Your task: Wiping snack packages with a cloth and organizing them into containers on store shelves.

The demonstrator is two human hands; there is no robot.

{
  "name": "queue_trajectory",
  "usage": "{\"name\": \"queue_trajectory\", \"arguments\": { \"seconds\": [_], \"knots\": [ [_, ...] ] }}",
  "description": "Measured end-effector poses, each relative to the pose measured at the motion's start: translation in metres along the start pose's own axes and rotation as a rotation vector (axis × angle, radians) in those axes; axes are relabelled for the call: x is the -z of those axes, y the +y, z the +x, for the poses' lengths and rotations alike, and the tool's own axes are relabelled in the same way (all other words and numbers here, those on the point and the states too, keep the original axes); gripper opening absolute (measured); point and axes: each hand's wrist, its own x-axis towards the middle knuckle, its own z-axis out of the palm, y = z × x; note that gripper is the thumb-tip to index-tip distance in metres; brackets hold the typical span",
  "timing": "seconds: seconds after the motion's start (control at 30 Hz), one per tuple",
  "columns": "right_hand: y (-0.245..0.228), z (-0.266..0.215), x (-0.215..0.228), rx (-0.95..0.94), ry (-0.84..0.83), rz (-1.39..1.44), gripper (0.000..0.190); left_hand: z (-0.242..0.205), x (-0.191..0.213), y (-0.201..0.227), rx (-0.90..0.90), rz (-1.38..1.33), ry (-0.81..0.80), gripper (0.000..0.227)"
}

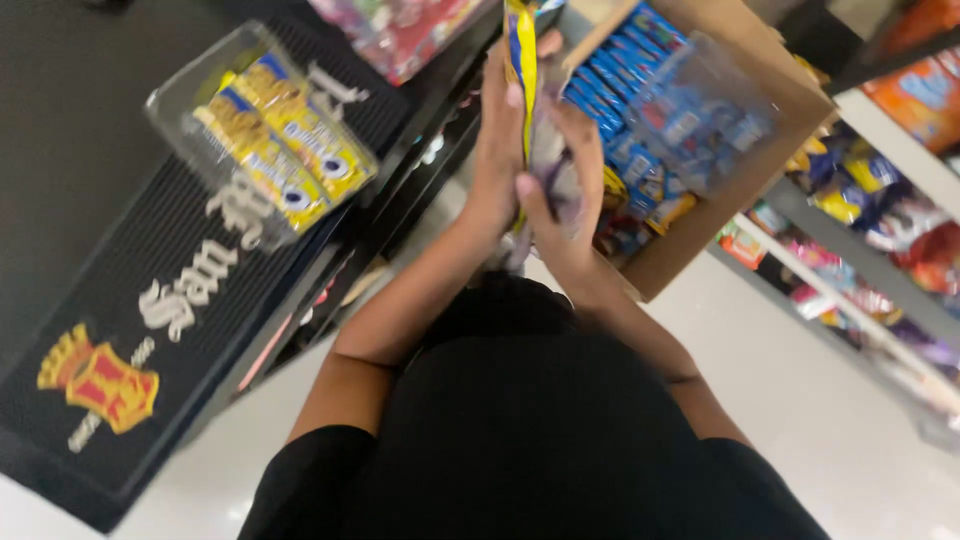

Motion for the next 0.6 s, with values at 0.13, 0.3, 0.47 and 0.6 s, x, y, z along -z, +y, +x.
{"name": "queue_trajectory", "arguments": {
  "seconds": [0.13,0.3,0.47,0.6],
  "knots": [
    [-0.021,0.004,-0.030,0.013,-0.239,0.112,0.054,0.012,0.044,0.055,-0.030,-0.218,0.157,0.062],
    [-0.011,0.013,-0.051,0.130,-0.544,0.081,0.039,0.001,0.097,0.136,0.319,0.012,0.661,0.067],
    [0.034,0.020,-0.080,-0.149,-0.502,0.331,0.023,-0.023,0.197,0.089,-0.179,0.549,0.660,0.045],
    [0.046,0.028,-0.107,-0.149,-0.574,0.240,0.033,-0.026,0.249,0.028,-0.221,0.993,0.582,0.071]
  ]
}}
